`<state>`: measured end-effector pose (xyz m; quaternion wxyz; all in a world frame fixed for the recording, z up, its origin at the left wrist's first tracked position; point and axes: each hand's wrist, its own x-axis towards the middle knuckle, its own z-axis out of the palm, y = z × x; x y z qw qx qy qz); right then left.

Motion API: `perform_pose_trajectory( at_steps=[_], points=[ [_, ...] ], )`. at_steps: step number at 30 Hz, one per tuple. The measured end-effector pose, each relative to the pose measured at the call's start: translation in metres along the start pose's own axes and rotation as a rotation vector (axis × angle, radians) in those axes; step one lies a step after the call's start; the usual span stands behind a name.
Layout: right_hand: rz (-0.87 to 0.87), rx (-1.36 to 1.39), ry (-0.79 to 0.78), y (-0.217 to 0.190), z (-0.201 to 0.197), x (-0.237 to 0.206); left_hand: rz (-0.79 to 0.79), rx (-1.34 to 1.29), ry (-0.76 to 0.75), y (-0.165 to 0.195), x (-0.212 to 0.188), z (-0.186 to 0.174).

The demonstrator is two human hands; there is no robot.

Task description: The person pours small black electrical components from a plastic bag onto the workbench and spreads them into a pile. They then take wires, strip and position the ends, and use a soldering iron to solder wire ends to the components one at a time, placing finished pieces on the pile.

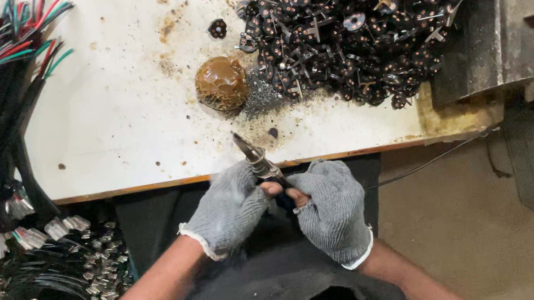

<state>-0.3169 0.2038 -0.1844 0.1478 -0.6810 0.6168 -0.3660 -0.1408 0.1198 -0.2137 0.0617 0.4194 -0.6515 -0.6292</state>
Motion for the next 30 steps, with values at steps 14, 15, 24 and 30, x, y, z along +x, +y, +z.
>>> perform_pose_trajectory(
  at_steps=[14,15,24,30],
  points=[
    [-0.124,0.059,-0.080,0.006,-0.001,0.010,0.188,0.016,0.075,-0.007,-0.009,0.003],
    [-0.107,0.056,-0.060,0.005,0.001,0.010,0.156,0.017,0.072,-0.007,-0.009,0.003],
    [-0.072,0.053,0.010,0.013,0.000,-0.003,0.107,0.179,0.008,0.006,-0.003,0.005],
    [0.001,0.005,0.017,0.014,0.002,-0.004,0.041,0.231,-0.023,0.015,0.003,0.005]
  ],
)
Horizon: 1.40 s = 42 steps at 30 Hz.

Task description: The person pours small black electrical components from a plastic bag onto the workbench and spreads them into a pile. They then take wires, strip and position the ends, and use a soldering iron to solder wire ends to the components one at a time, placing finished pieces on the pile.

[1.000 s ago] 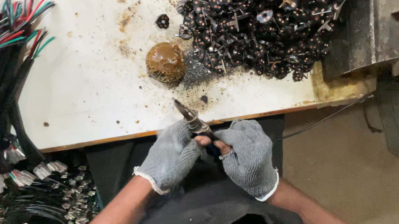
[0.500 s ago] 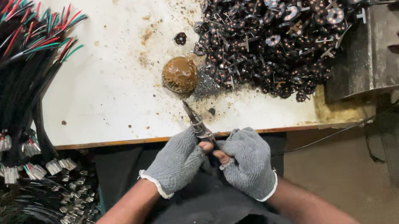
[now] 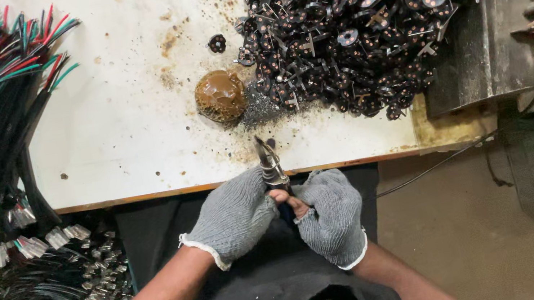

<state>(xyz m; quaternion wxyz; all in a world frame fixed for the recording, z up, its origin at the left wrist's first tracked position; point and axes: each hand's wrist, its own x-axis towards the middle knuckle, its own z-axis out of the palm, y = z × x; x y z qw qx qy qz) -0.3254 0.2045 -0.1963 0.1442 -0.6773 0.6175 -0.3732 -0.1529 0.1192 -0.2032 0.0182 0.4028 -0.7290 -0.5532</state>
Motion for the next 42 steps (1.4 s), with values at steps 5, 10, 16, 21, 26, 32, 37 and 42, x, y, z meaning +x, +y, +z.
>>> perform_pose_trajectory(
  at_steps=[5,10,16,21,26,32,37,42],
  points=[
    [-0.031,-0.055,0.053,-0.019,-0.022,0.004,-0.063,-0.175,-0.006,0.013,-0.004,-0.008],
    [-0.256,0.722,-0.593,-0.013,-0.039,-0.012,-0.054,-0.336,-0.009,0.050,-0.005,-0.015],
    [-0.023,0.656,-0.764,0.011,-0.028,-0.060,0.068,-0.469,-0.065,0.086,-0.002,-0.018],
    [0.539,0.711,-0.420,0.028,-0.025,-0.069,-0.009,-0.629,-0.195,0.084,-0.010,-0.017],
    [0.237,0.345,0.083,0.041,-0.011,-0.045,0.084,-0.691,-0.228,0.071,-0.002,-0.010],
    [0.166,0.241,0.005,0.043,-0.016,-0.012,0.056,-0.379,-0.259,0.053,0.012,-0.002],
    [0.173,0.502,-0.082,0.039,-0.018,0.017,0.303,0.126,0.171,0.027,0.005,-0.024],
    [0.272,0.475,0.144,0.033,-0.006,0.048,0.190,0.209,0.545,-0.006,0.004,-0.062]
  ],
)
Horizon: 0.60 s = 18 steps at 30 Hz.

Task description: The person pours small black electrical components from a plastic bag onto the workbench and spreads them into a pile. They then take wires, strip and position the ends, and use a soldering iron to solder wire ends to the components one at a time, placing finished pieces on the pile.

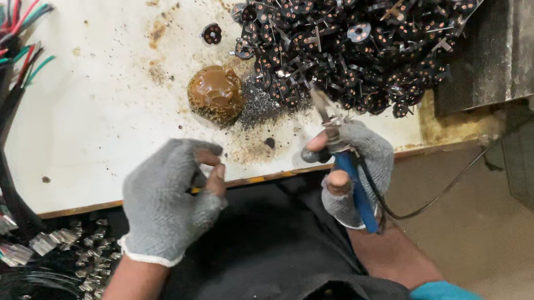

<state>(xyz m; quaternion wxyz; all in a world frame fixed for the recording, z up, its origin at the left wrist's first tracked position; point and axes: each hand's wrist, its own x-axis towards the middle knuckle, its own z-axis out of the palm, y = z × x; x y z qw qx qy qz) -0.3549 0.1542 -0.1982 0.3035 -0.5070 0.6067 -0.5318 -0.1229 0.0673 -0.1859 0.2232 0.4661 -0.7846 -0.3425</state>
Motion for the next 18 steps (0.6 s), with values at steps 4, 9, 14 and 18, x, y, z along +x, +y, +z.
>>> perform_pose_trajectory(
  at_steps=[4,9,14,18],
  points=[
    [-0.004,0.077,0.119,0.002,0.016,0.020,0.105,0.020,0.081,-0.013,0.014,0.005],
    [0.013,0.061,0.208,0.021,0.027,0.027,0.228,0.039,0.053,-0.020,0.026,0.007],
    [-0.198,-0.308,0.204,0.037,0.022,0.030,0.287,0.057,-0.094,-0.029,0.031,0.010],
    [-0.130,-0.595,0.118,0.031,0.024,0.035,0.349,0.100,-0.075,-0.034,0.025,0.014]
  ],
)
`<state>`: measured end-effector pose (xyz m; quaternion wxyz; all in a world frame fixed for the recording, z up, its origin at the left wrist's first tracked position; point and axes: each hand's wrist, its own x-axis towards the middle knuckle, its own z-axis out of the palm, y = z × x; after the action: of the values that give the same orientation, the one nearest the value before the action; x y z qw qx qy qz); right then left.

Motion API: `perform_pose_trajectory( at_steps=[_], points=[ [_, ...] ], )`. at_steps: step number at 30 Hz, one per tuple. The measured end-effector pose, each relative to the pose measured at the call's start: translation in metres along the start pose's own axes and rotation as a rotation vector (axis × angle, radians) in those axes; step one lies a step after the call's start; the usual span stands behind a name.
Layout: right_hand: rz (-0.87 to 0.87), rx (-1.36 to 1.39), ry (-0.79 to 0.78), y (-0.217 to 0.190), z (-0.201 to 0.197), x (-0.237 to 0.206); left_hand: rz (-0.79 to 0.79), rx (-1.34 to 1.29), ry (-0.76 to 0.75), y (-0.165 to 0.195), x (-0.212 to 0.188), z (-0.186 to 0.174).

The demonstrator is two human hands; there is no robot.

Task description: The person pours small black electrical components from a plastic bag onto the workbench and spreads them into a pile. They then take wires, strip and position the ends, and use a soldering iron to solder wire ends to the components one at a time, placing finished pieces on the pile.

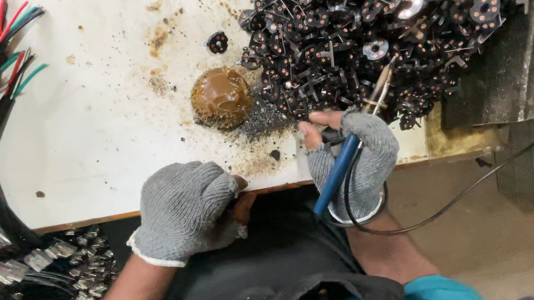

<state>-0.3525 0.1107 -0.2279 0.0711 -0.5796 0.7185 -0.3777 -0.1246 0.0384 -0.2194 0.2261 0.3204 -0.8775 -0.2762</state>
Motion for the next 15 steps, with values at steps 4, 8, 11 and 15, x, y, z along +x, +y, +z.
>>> perform_pose_trajectory(
  at_steps=[4,8,11,15],
  points=[
    [0.041,-0.030,0.001,-0.008,0.004,0.010,0.010,0.001,0.000,0.002,-0.004,0.000],
    [-0.043,0.136,0.054,-0.012,0.003,0.006,-0.047,-0.086,0.007,0.008,-0.002,0.001],
    [-0.016,0.415,0.048,-0.017,0.007,-0.013,-0.094,-0.153,0.013,0.011,0.001,0.007],
    [0.299,0.615,-0.305,-0.014,0.007,-0.032,-0.069,-0.170,-0.015,0.004,0.005,0.014]
  ],
)
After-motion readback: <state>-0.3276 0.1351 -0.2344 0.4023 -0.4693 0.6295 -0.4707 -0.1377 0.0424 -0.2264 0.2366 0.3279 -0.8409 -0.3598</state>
